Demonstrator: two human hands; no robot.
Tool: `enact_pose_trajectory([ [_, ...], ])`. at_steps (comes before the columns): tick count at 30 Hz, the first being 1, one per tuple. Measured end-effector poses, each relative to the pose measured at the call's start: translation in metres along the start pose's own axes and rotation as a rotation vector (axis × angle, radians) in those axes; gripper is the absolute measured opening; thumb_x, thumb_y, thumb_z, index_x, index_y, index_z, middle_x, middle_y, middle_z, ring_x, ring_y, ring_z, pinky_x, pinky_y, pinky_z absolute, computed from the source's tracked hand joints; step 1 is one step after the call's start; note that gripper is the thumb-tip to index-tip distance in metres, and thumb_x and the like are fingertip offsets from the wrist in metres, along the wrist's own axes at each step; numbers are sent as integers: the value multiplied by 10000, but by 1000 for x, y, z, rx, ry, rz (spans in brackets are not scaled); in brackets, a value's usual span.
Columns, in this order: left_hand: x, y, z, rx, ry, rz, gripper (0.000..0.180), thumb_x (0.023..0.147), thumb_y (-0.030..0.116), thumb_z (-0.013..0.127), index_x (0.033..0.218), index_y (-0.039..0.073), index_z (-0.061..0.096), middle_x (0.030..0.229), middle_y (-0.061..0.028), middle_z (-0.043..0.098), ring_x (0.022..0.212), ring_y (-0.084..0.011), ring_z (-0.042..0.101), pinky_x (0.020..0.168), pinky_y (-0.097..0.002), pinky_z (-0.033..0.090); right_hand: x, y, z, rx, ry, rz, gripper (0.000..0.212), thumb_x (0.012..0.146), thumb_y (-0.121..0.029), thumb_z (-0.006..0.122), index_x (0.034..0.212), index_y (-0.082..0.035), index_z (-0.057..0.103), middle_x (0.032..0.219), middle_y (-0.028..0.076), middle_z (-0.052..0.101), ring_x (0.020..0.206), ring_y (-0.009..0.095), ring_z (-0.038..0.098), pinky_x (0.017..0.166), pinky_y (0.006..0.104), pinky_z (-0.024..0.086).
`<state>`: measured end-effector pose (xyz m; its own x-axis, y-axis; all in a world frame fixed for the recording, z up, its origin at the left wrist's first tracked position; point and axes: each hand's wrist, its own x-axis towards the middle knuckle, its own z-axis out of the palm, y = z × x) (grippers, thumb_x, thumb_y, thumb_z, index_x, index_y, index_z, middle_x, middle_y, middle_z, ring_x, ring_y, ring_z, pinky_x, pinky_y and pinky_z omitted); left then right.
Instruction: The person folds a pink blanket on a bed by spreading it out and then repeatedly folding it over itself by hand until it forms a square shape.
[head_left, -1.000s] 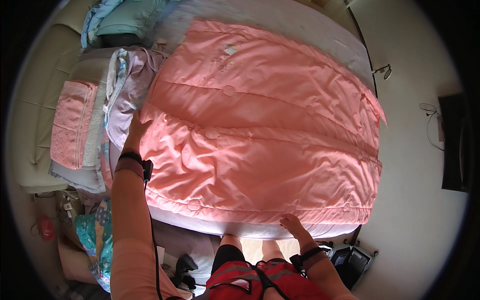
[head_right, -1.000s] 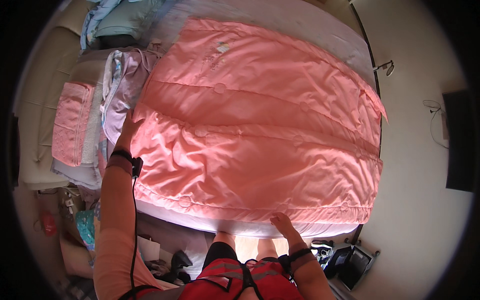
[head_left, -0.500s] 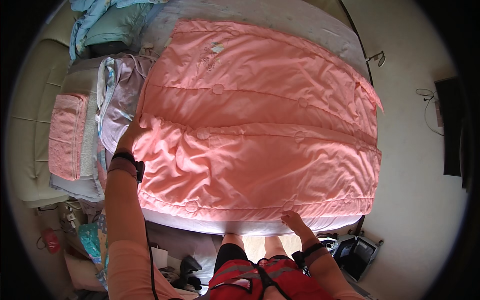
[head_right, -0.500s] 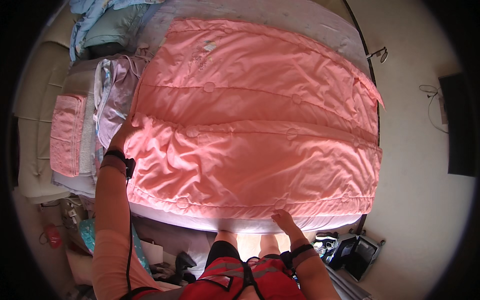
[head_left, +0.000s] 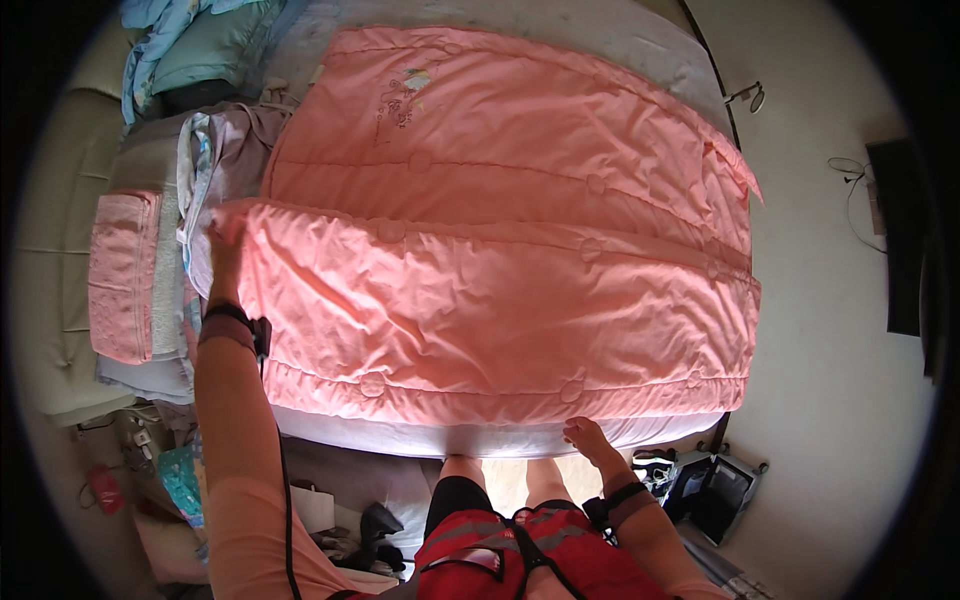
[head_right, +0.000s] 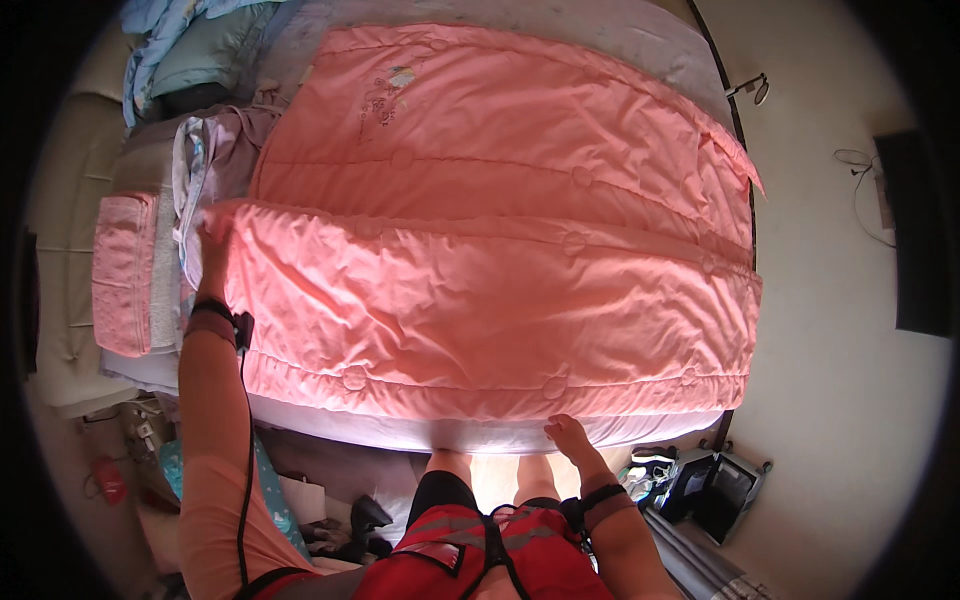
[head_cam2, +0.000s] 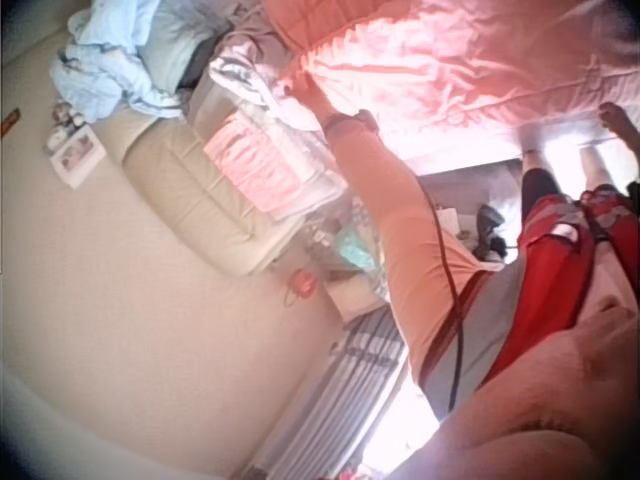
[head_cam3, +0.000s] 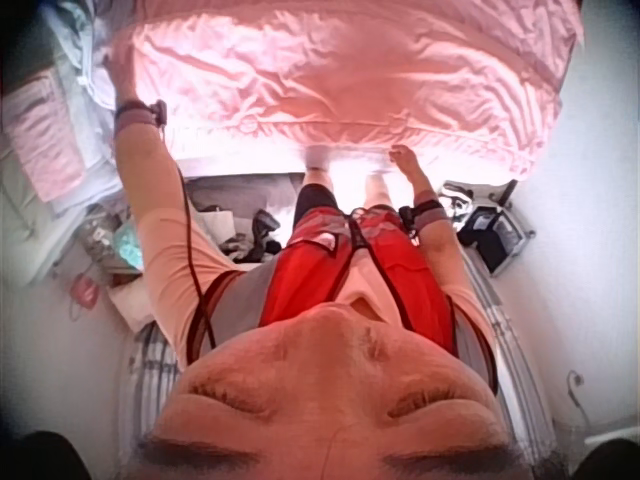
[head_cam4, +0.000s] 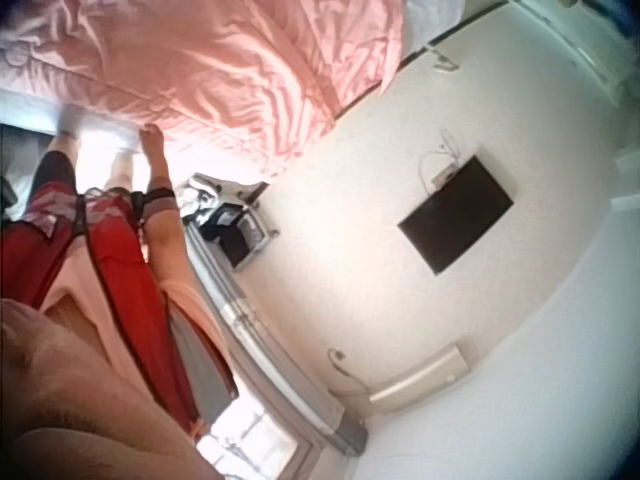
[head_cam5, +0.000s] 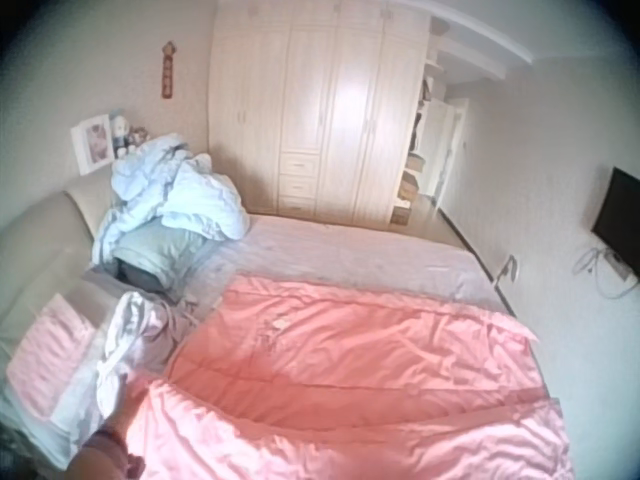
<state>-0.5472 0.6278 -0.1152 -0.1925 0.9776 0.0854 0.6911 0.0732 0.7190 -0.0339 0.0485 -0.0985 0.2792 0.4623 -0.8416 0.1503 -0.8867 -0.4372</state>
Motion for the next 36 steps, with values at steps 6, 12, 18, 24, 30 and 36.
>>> enact_pose_trajectory([
  [6,-129,-21,14,573,210,9,994,640,596,617,1349,64,167,1341,-210,271,1219,-369,288,971,-478,259,-1,0,7,17,54,-38,328,751,-191,577,993,28,548,748,121,594,676,183,567,592,292,438],
  [12,-330,42,56,469,16,186,942,661,592,592,1355,87,203,1393,-190,157,1267,-386,164,956,-575,179,7,17,6,-11,74,-75,353,749,-225,597,1017,1,558,893,164,607,841,242,582,723,321,454],
  [18,-437,62,80,555,-857,40,875,630,419,705,1331,104,287,1412,-175,119,1306,-356,70,1001,-539,119,4,26,10,-57,103,-99,336,758,-196,597,1022,6,551,892,136,595,811,225,570,711,312,454],
  [24,-426,28,46,-491,-670,-513,530,766,235,610,1227,53,421,1144,-105,496,1026,-210,480,847,-316,380,2,19,1,21,125,-199,334,768,-151,596,1038,33,529,818,108,599,724,160,586,641,274,466],
  [30,-452,63,-29,-379,-678,-774,402,772,186,566,1140,60,466,937,-33,536,824,-136,519,668,-270,393,-27,18,-56,255,146,-115,344,771,-184,596,1050,10,535,836,85,600,738,165,597,611,267,462],
  [36,-492,97,-52,-403,-608,-739,352,774,266,586,1092,157,484,892,19,537,798,-120,510,690,-293,375,-64,47,-133,460,224,-220,334,774,-175,586,1055,-2,537,866,77,598,749,169,605,601,264,456],
])
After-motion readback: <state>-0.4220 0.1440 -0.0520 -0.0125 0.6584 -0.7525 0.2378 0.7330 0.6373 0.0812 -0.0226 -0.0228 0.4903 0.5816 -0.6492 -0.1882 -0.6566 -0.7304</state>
